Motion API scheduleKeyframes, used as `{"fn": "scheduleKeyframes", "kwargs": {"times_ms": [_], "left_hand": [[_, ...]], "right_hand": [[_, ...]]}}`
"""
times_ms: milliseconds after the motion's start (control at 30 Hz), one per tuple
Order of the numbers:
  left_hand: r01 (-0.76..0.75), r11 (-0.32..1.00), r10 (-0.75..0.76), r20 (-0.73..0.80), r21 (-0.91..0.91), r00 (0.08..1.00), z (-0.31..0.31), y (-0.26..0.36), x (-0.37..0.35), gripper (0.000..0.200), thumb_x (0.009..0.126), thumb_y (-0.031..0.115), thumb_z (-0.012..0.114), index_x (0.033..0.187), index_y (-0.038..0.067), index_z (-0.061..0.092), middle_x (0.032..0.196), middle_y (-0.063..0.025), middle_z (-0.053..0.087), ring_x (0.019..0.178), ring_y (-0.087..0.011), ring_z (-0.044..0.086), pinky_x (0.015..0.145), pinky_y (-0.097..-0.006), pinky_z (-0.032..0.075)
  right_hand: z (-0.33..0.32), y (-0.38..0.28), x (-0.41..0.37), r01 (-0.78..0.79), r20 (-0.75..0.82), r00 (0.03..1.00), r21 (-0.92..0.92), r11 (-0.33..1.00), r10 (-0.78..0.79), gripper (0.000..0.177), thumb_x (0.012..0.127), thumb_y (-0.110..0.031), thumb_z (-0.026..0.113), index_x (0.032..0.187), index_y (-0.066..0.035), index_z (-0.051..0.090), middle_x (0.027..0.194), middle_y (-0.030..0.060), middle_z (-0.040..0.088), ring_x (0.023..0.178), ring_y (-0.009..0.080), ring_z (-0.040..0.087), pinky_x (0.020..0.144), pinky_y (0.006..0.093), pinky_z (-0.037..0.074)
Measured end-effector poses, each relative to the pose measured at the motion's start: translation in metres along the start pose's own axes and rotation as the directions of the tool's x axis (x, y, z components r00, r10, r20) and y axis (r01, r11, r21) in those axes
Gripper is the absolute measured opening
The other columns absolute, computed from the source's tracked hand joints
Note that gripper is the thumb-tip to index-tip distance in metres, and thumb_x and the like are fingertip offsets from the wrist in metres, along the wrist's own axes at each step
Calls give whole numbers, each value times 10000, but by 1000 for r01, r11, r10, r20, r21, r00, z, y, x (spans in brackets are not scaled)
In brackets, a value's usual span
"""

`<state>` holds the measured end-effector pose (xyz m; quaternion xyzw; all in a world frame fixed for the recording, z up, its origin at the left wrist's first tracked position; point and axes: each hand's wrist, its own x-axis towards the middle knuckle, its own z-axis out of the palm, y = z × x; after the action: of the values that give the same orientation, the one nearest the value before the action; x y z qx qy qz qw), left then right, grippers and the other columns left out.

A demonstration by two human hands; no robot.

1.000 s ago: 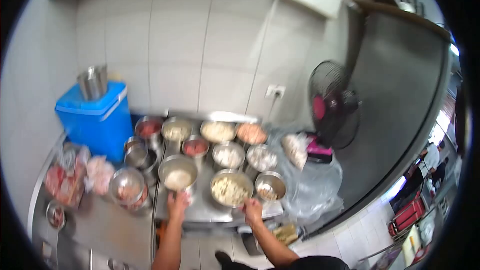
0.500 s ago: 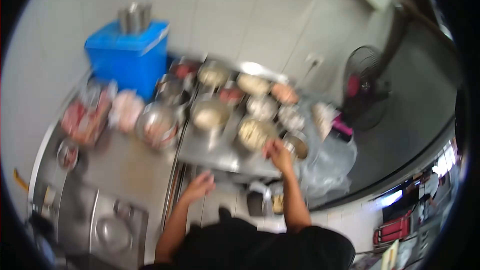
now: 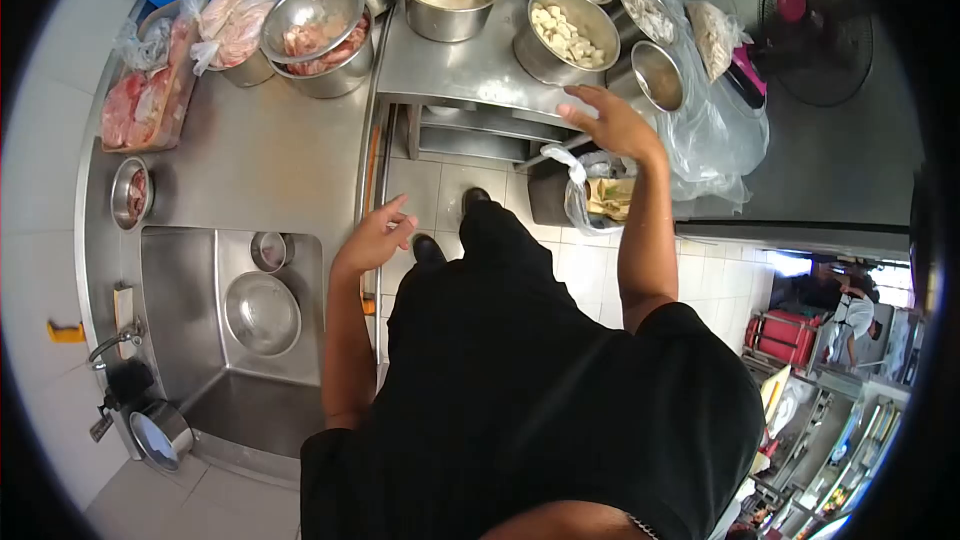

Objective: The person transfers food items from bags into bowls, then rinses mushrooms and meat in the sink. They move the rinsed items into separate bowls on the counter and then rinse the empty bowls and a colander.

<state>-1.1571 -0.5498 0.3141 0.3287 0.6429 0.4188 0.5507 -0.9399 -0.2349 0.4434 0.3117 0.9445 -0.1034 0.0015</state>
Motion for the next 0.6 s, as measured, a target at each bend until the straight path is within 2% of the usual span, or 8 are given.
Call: {"fn": "scheduleKeyframes", "kwargs": {"times_ms": [100,167,200,233,267,333,400,600], "left_hand": [[89,996,-89,15,30,996,-4,48,-7,560,952,424,418,1367,50,390,996,-86,608,669,-109,554,615,-230,440],[-182,977,168,124,111,978,-12,38,4,491,970,412,364,1322,87,474,1041,-83,600,686,-125,549,654,-239,438],[-449,882,432,138,141,891,-9,50,7,448,972,348,387,1317,77,478,1095,-80,580,754,-135,554,710,-259,445],[-677,714,662,142,177,736,-6,61,10,409,974,285,409,1312,68,483,1149,-76,559,823,-145,560,766,-278,453],[-646,760,648,144,-70,747,-4,60,22,426,935,94,448,1353,24,406,1266,-138,490,874,-201,585,819,-343,471],[-583,805,592,196,-110,782,-1,94,34,552,883,55,531,1394,43,323,1241,-120,504,862,-140,571,797,-295,471],[-543,836,545,240,-77,804,1,131,43,711,831,17,614,1435,61,241,1216,-101,519,849,-79,558,774,-248,471],[-619,769,640,189,-164,745,16,204,86,646,859,23,565,1418,20,241,1090,-125,583,732,-99,567,677,-242,491]], "right_hand": [[-44,-15,-12,-103,33,994,524,846,100,652,954,-536,299,1117,13,611,1188,190,572,1149,280,509,995,345,356],[-86,-23,-21,-103,-54,984,598,795,168,571,954,-476,352,1060,8,635,1161,165,591,1129,243,525,972,328,377],[-104,-25,-26,-77,-123,972,629,773,198,514,951,-434,392,1033,6,646,1144,152,602,1116,227,535,956,323,391],[-124,-22,-29,111,-333,939,527,843,85,425,926,-366,461,1033,1,645,1136,148,605,1110,225,539,931,326,412],[-144,-20,-31,260,-523,851,365,894,-33,343,901,-298,531,1034,-3,644,1128,144,607,1103,223,543,907,329,432],[-193,-33,-39,411,-727,639,45,911,-252,316,829,-195,635,1087,-12,620,1164,152,578,1122,243,528,874,343,457],[-253,-46,-40,422,-811,542,36,906,-221,355,799,-160,668,1118,-15,604,1192,157,559,1138,258,516,868,348,464],[-396,-48,-2,278,-887,279,-292,915,-368,349,810,-223,684,1099,-41,611,1204,162,549,1046,271,570,793,336,504]]}}
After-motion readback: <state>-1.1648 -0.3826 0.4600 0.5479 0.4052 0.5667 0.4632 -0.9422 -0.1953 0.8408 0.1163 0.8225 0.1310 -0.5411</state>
